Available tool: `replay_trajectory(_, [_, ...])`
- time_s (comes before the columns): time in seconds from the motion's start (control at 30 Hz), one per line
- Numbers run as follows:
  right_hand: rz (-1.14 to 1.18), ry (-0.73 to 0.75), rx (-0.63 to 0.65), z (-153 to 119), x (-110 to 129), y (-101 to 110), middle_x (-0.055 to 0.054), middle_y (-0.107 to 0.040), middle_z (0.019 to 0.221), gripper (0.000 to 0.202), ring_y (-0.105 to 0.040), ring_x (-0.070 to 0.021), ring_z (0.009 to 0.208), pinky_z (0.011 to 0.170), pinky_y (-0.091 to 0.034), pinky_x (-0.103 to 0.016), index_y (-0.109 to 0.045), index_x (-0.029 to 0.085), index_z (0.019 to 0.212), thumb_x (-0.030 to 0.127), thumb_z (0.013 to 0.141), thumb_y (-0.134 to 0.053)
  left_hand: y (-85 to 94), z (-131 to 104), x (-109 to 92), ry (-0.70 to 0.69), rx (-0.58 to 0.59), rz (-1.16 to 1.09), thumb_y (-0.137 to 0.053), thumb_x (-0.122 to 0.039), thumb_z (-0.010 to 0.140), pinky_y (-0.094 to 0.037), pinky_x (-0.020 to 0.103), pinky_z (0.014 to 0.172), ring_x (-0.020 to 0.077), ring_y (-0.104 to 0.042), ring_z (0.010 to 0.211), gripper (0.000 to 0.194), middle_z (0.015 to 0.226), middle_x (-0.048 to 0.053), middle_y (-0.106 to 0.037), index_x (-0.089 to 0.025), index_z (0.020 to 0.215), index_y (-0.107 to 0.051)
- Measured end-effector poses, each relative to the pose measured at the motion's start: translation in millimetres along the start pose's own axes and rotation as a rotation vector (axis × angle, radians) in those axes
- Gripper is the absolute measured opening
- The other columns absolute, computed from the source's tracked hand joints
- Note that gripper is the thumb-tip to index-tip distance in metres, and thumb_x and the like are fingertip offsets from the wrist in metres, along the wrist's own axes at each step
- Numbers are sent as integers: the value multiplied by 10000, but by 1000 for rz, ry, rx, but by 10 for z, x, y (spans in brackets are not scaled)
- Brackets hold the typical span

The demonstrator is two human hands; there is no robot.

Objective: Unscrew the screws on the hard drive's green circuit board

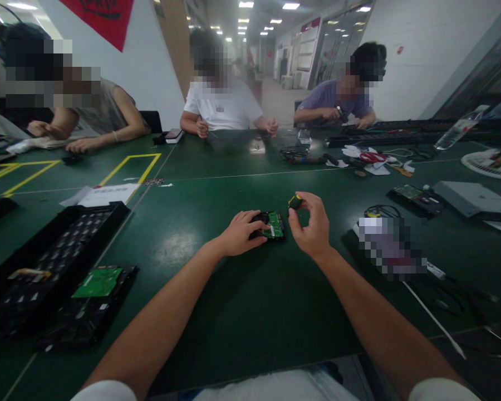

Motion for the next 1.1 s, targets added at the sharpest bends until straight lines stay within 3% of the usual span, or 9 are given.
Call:
replay_trajectory(0.2, [-4,-8,-8,-7,-22,7,-108,-638,1314,541,-692,-267,1102,848,-678,-455,-523,320,1480,244,976,-706,5,0,0,3,-9,-13,-723,-449,985,-348,638,1228,395,-433,1512,383,1638,144,-458,-303,1339,-720])
replay_trajectory(0.4, [-47,29,24,16,58,-2,-113,-631,1357,544,-679,-275,1184,959,-657,-495,-504,333,1543,225,1023,-617,16,-5,-11,-3,-14,-18,-716,-449,990,-354,632,1224,392,-438,1509,381,1632,154,-461,-298,1340,-718])
replay_trajectory(0.6, [-2,-21,-2,-1,-21,7,-110,-622,1364,538,-699,-259,1129,889,-681,-458,-500,322,1520,266,1012,-667,16,-5,-19,4,1,-1,-703,-446,999,-355,625,1224,386,-427,1517,382,1644,162,-444,-293,1349,-716])
replay_trajectory(0.8, [-57,12,13,3,31,-11,-114,-627,1371,536,-666,-283,1191,954,-660,-515,-495,332,1541,255,1025,-623,19,-9,-16,4,-4,-3,-713,-452,993,-352,641,1222,392,-422,1518,378,1649,144,-446,-303,1340,-716])
replay_trajectory(0.93, [29,-39,-24,-15,-42,1,-134,-598,1413,523,-677,-288,1213,913,-681,-490,-495,298,1500,278,1007,-668,9,-4,-2,8,-1,-5,-723,-451,985,-345,626,1233,384,-426,1516,384,1652,134,-445,-304,1340,-715])
replay_trajectory(1.1, [-51,-6,3,12,14,16,-114,-636,1345,498,-681,-279,1162,886,-680,-478,-530,318,1483,254,1006,-654,10,-4,-4,6,0,-15,-715,-452,989,-339,625,1239,380,-429,1514,380,1653,128,-444,-313,1343,-712])
Point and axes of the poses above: each hand's wrist, its own z-axis towards the middle knuckle, its own y-axis out of the back of the hand, x = y × z, the point moved 9 cm from there along z, towards the middle knuckle
